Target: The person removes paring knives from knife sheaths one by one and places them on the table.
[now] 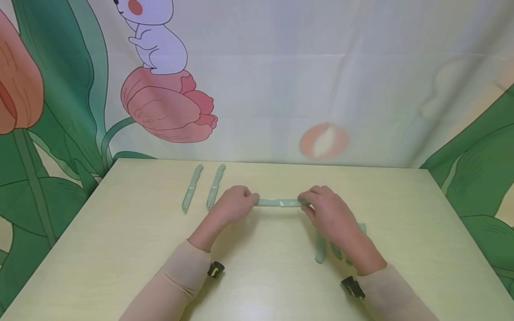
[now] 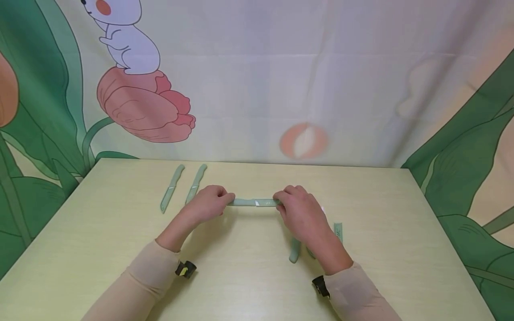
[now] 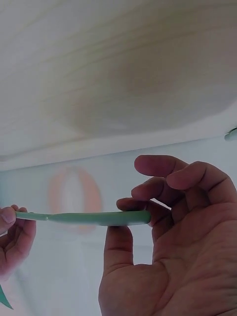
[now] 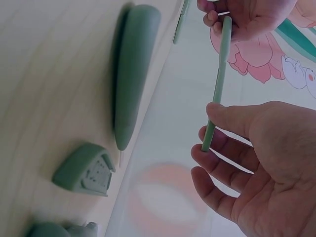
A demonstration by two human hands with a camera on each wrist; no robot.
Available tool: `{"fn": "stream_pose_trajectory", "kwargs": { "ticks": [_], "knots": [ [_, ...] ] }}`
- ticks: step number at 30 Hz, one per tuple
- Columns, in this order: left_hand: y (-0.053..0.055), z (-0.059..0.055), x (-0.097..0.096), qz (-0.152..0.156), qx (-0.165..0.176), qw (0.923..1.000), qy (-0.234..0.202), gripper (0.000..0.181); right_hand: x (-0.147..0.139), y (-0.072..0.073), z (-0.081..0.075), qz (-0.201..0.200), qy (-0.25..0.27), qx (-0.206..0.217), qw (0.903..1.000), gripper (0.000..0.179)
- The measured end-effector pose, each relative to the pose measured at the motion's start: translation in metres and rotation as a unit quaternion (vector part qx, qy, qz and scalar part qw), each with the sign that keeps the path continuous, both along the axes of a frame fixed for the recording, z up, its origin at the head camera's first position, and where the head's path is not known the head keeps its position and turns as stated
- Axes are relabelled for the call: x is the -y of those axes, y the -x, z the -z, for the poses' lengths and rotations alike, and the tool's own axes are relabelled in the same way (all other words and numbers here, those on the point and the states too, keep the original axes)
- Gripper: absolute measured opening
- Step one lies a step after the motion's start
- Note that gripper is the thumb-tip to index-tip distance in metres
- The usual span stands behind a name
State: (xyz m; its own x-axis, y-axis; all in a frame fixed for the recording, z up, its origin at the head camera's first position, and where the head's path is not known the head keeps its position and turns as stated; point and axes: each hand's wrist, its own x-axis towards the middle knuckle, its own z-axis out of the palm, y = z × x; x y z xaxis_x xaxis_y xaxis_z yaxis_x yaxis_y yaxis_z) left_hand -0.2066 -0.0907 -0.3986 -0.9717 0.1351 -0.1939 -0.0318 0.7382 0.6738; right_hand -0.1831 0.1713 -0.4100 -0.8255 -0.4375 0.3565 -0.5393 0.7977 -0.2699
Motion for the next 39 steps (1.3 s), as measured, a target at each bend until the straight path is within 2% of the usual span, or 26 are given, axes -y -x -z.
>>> {"fn": "stream_pose_trajectory", "kwargs": {
  "ticks": [4, 8, 11, 14, 18, 24, 29, 33, 36, 39],
  "knots": [
    [0.0, 0.0, -0.002, -0.004, -0.018, 0.9998, -0.003, 0.033, 0.0, -0.001, 0.0, 0.0, 0.001, 0.002, 1.0, 0.021],
    [-0.001, 0.001, -0.006, 0.0, -0.057, 0.9984, 0.001, 0.041, -0.001, -0.001, 0.0, 0.001, 0.001, 0.002, 1.0, 0.022],
    [-0.003, 0.001, -0.009, 0.014, -0.094, 0.9952, 0.023, 0.048, -0.001, -0.001, 0.0, 0.001, 0.002, -0.001, 1.0, 0.022],
    [-0.006, 0.0, -0.012, 0.035, -0.132, 0.9889, 0.058, 0.052, -0.001, -0.001, -0.001, 0.0, 0.002, -0.006, 1.0, 0.023],
    [-0.009, 0.0, -0.017, 0.073, -0.188, 0.9725, 0.116, 0.054, -0.001, -0.001, -0.001, 0.0, 0.0, -0.01, 0.9999, 0.023],
    [-0.013, 0.0, -0.024, 0.121, -0.258, 0.9371, 0.202, 0.053, -0.001, -0.001, 0.0, 0.004, -0.007, -0.009, 0.9999, 0.023],
    [-0.016, 0.003, -0.028, 0.147, -0.296, 0.912, 0.243, 0.049, 0.001, -0.002, -0.001, 0.003, -0.01, -0.006, 0.9999, 0.024],
    [-0.017, 0.005, -0.03, 0.156, -0.324, 0.8938, 0.268, 0.044, 0.002, -0.003, -0.002, 0.001, -0.01, -0.008, 0.9999, 0.023],
    [-0.019, 0.006, -0.032, 0.159, -0.34, 0.8838, 0.28, 0.04, 0.003, -0.004, -0.002, 0.001, -0.009, -0.01, 0.9999, 0.023],
    [-0.02, 0.007, -0.033, 0.164, -0.344, 0.8796, 0.285, 0.037, 0.003, -0.004, -0.003, -0.001, -0.011, -0.012, 0.9999, 0.023]
  ]
}}
